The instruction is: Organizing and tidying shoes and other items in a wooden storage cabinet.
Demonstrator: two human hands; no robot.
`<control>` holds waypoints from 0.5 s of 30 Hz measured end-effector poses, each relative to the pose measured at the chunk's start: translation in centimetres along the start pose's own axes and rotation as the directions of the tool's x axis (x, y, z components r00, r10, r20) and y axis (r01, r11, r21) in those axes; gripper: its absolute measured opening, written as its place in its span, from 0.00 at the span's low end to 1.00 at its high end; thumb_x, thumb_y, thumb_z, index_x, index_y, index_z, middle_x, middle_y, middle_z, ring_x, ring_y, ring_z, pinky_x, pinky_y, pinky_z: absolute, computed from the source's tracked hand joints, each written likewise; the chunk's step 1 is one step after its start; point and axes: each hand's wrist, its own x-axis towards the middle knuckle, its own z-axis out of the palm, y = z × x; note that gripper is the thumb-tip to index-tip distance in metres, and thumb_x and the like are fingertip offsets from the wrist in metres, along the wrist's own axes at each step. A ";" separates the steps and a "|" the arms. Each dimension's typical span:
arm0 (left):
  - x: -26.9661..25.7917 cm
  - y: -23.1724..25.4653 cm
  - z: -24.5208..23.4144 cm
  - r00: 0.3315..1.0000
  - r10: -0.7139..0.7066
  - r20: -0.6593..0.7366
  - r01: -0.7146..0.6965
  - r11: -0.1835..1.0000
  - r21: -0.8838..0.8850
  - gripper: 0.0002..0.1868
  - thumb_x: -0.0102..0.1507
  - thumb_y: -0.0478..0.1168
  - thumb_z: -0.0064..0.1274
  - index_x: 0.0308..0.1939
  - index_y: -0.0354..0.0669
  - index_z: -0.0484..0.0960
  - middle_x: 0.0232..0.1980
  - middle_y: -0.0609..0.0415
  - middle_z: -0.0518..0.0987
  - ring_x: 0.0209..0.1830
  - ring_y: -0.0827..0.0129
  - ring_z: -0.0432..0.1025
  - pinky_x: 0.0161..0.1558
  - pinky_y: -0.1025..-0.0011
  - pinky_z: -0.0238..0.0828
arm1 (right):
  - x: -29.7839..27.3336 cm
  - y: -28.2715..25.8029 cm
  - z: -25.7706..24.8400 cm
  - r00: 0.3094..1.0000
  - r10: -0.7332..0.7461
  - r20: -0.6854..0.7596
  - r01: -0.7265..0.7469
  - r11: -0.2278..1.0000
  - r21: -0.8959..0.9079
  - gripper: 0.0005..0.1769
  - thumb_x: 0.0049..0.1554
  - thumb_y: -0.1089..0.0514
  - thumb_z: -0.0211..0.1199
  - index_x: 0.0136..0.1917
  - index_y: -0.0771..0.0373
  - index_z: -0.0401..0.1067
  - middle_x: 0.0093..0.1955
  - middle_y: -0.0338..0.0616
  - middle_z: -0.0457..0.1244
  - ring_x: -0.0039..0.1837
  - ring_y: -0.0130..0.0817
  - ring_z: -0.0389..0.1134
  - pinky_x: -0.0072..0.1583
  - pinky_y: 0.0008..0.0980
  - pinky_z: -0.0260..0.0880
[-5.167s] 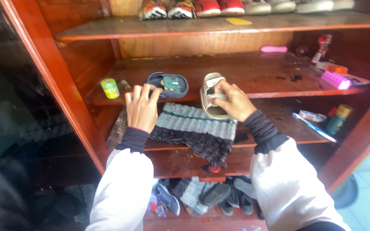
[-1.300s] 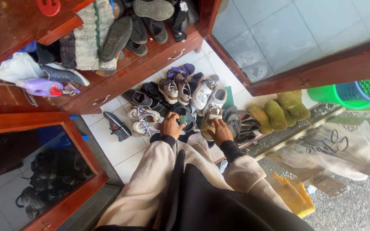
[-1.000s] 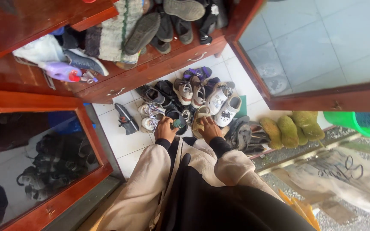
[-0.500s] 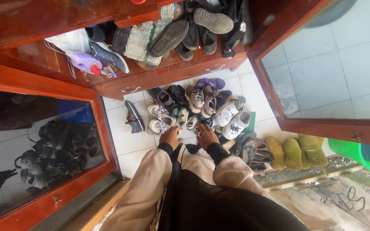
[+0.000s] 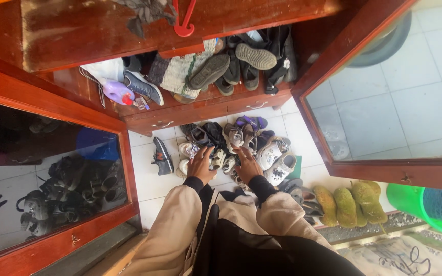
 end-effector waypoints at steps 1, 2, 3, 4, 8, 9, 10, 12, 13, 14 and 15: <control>0.3 -0.6 0.7 1.000 0.004 -0.010 -0.004 1.000 0.000 0.50 0.44 0.40 0.70 0.71 0.55 0.69 0.72 0.48 0.68 0.70 0.53 0.63 0.64 0.50 0.61 | 0.1 -0.3 -0.3 1.000 -0.008 -0.007 0.008 1.000 -0.003 0.36 0.49 0.63 0.64 0.70 0.49 0.62 0.77 0.48 0.52 0.69 0.58 0.62 0.65 0.48 0.67; 0.6 -1.2 1.3 0.999 0.021 -0.033 -0.022 1.000 -0.019 0.47 0.46 0.40 0.69 0.70 0.54 0.68 0.72 0.49 0.67 0.71 0.54 0.62 0.65 0.52 0.60 | 0.3 -0.6 -0.7 1.000 -0.015 -0.013 0.015 1.000 -0.005 0.38 0.48 0.63 0.65 0.71 0.48 0.61 0.77 0.48 0.53 0.70 0.57 0.62 0.66 0.48 0.66; 0.9 -1.9 2.0 0.998 0.037 -0.055 -0.039 0.999 -0.037 0.44 0.49 0.41 0.68 0.69 0.53 0.68 0.72 0.50 0.67 0.72 0.55 0.62 0.67 0.55 0.60 | 0.4 -0.9 -1.0 1.000 -0.020 -0.019 0.020 1.000 -0.006 0.40 0.48 0.62 0.66 0.72 0.47 0.61 0.76 0.47 0.53 0.70 0.57 0.62 0.67 0.48 0.66; 1.1 -1.9 2.2 0.997 0.041 -0.063 -0.043 0.998 -0.038 0.44 0.49 0.41 0.68 0.69 0.53 0.68 0.72 0.50 0.67 0.72 0.55 0.62 0.67 0.55 0.60 | 0.5 -1.0 -1.1 0.999 -0.027 -0.024 0.027 1.000 -0.010 0.40 0.48 0.62 0.66 0.72 0.47 0.61 0.76 0.47 0.53 0.70 0.57 0.62 0.67 0.48 0.66; 1.2 -1.1 1.2 0.978 0.115 -0.173 -0.123 0.992 -0.036 0.34 0.51 0.40 0.66 0.62 0.50 0.73 0.68 0.49 0.72 0.68 0.53 0.66 0.64 0.56 0.64 | 0.4 -1.9 -2.2 0.998 -0.061 -0.025 0.060 0.997 -0.048 0.37 0.50 0.62 0.65 0.71 0.47 0.61 0.76 0.47 0.54 0.69 0.56 0.62 0.65 0.49 0.67; 1.1 -0.5 0.6 0.973 0.127 -0.194 -0.138 0.990 -0.043 0.31 0.52 0.40 0.66 0.59 0.49 0.75 0.65 0.49 0.74 0.66 0.53 0.68 0.62 0.56 0.65 | 0.3 -2.4 -2.7 0.998 -0.064 -0.022 0.062 0.997 -0.054 0.36 0.49 0.63 0.66 0.70 0.47 0.61 0.75 0.47 0.55 0.69 0.56 0.63 0.63 0.49 0.68; 1.1 -0.4 0.2 0.971 0.130 -0.201 -0.141 0.989 -0.042 0.31 0.52 0.40 0.66 0.59 0.49 0.75 0.65 0.49 0.74 0.66 0.53 0.68 0.62 0.56 0.65 | 0.3 -2.7 -3.1 0.997 -0.069 -0.026 0.068 0.996 -0.057 0.36 0.49 0.63 0.66 0.70 0.47 0.61 0.75 0.47 0.55 0.69 0.56 0.63 0.63 0.49 0.68; 1.0 0.1 -0.5 0.978 0.097 -0.186 -0.119 0.987 -0.110 0.25 0.55 0.42 0.63 0.56 0.49 0.76 0.54 0.53 0.81 0.58 0.56 0.74 0.58 0.58 0.69 | 0.2 -3.5 -4.0 0.999 -0.032 -0.019 0.032 0.999 -0.007 0.34 0.51 0.62 0.65 0.69 0.47 0.61 0.70 0.46 0.60 0.66 0.55 0.65 0.60 0.50 0.70; 1.3 -0.5 -0.3 0.976 0.100 -0.195 -0.123 0.987 -0.109 0.25 0.55 0.42 0.63 0.56 0.49 0.76 0.54 0.53 0.81 0.58 0.56 0.74 0.58 0.58 0.69 | 0.4 -3.2 -4.1 0.999 -0.040 -0.024 0.040 0.999 -0.010 0.34 0.51 0.62 0.65 0.69 0.47 0.61 0.70 0.46 0.60 0.66 0.55 0.65 0.60 0.50 0.70; 1.7 -1.0 -0.1 0.987 0.051 -0.155 -0.068 0.992 -0.105 0.21 0.59 0.43 0.60 0.55 0.51 0.77 0.49 0.55 0.83 0.54 0.59 0.76 0.58 0.60 0.70 | 0.6 -3.0 -4.2 0.997 -0.068 -0.037 0.068 0.998 -0.004 0.35 0.50 0.63 0.65 0.70 0.48 0.62 0.68 0.47 0.60 0.65 0.56 0.66 0.60 0.50 0.70; 2.0 -1.6 0.2 0.994 0.002 -0.113 -0.013 0.995 -0.099 0.17 0.62 0.44 0.57 0.55 0.53 0.77 0.43 0.58 0.85 0.50 0.62 0.78 0.59 0.61 0.72 | 0.8 -2.8 -4.3 0.994 -0.096 -0.049 0.097 0.995 0.003 0.35 0.49 0.64 0.65 0.70 0.49 0.62 0.66 0.48 0.61 0.63 0.57 0.67 0.59 0.50 0.70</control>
